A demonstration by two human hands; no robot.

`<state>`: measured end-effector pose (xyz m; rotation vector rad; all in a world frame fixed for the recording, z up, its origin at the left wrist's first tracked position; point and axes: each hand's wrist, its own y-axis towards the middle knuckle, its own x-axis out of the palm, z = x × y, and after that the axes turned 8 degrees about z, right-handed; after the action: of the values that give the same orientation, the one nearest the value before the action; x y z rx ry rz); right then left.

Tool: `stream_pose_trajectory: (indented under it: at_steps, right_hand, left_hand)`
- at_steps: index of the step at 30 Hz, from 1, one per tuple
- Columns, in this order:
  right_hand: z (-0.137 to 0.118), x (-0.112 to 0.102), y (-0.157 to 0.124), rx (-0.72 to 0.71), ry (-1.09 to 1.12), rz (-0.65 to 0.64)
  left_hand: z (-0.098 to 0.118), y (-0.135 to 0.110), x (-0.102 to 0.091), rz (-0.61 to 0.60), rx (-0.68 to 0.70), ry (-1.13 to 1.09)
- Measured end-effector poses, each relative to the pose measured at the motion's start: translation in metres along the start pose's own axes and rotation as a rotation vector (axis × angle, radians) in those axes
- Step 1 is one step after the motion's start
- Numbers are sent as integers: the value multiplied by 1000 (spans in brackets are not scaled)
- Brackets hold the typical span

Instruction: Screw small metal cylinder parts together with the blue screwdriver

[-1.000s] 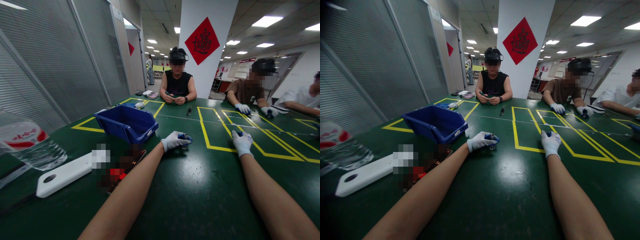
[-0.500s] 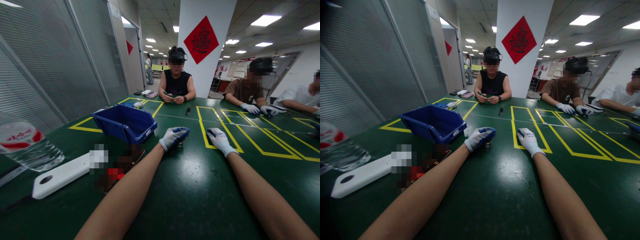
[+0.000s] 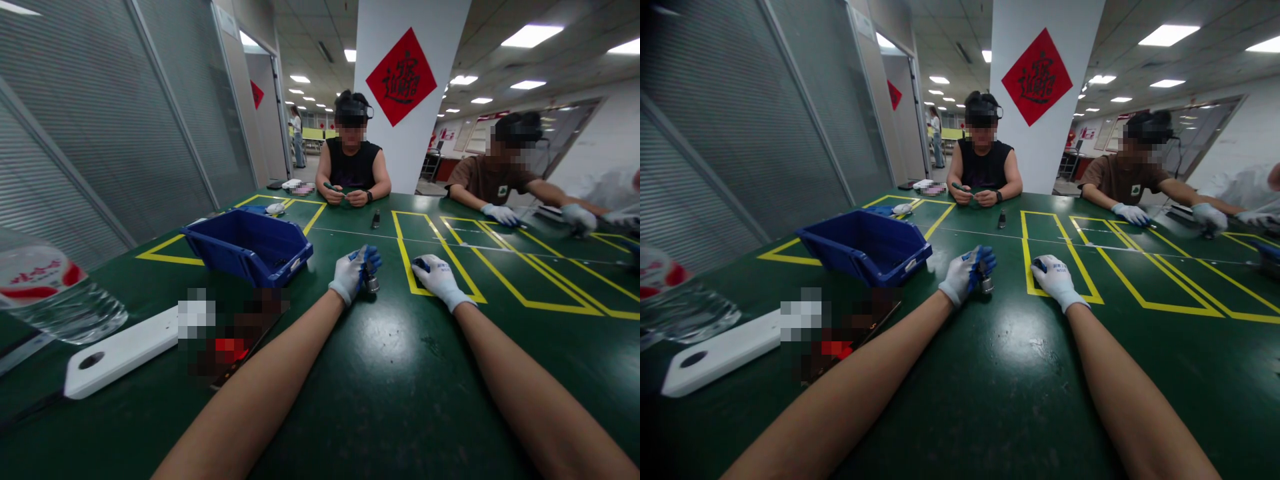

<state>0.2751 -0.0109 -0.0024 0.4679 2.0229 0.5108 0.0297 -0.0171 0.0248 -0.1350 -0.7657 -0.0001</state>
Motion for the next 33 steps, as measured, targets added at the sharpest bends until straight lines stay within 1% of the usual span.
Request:
stream_pose_trajectory:
  at_steps: [1,3,5,6,8,10,12,15,19,21,23,27,29,33]
  right_hand:
    - [-8,-2,-2,41,87,-24]
    - [-31,-5,-6,62,341,-143]
    - [-58,-5,-12,-17,566,-301]
    - [-72,-4,-15,-71,627,-371]
    - [-97,0,-21,-151,678,-483]
    - [-116,5,-28,-191,682,-535]
    - [-128,8,-35,-194,641,-527]
    - [-137,9,-48,-161,539,-472]
    - [-145,13,-66,-216,363,-312]
    - [-148,17,-71,-231,306,-265]
    - [-148,20,-72,-225,312,-265]
    - [-149,18,-71,-217,417,-315]
    - [-150,15,-70,-181,474,-318]
    - [-153,11,-70,-36,566,-310]
  left_hand:
    - [-1,3,-1,26,-25,-23]
    - [-2,11,-5,79,-59,-92]
    - [-3,20,-10,129,-90,-157]
    - [-3,23,-12,145,-109,-176]
    - [-1,28,-17,168,-158,-170]
    - [1,30,-23,176,-191,-137]
    - [2,31,-28,175,-197,-117]
    - [2,31,-33,146,-186,-113]
    - [3,28,-33,128,-109,-64]
    - [6,24,-30,122,-79,-36]
    - [9,20,-27,93,-79,-20]
    - [12,17,-22,44,-103,-1]
    - [12,20,-23,61,-148,-22]
    - [15,29,-31,138,-314,-103]
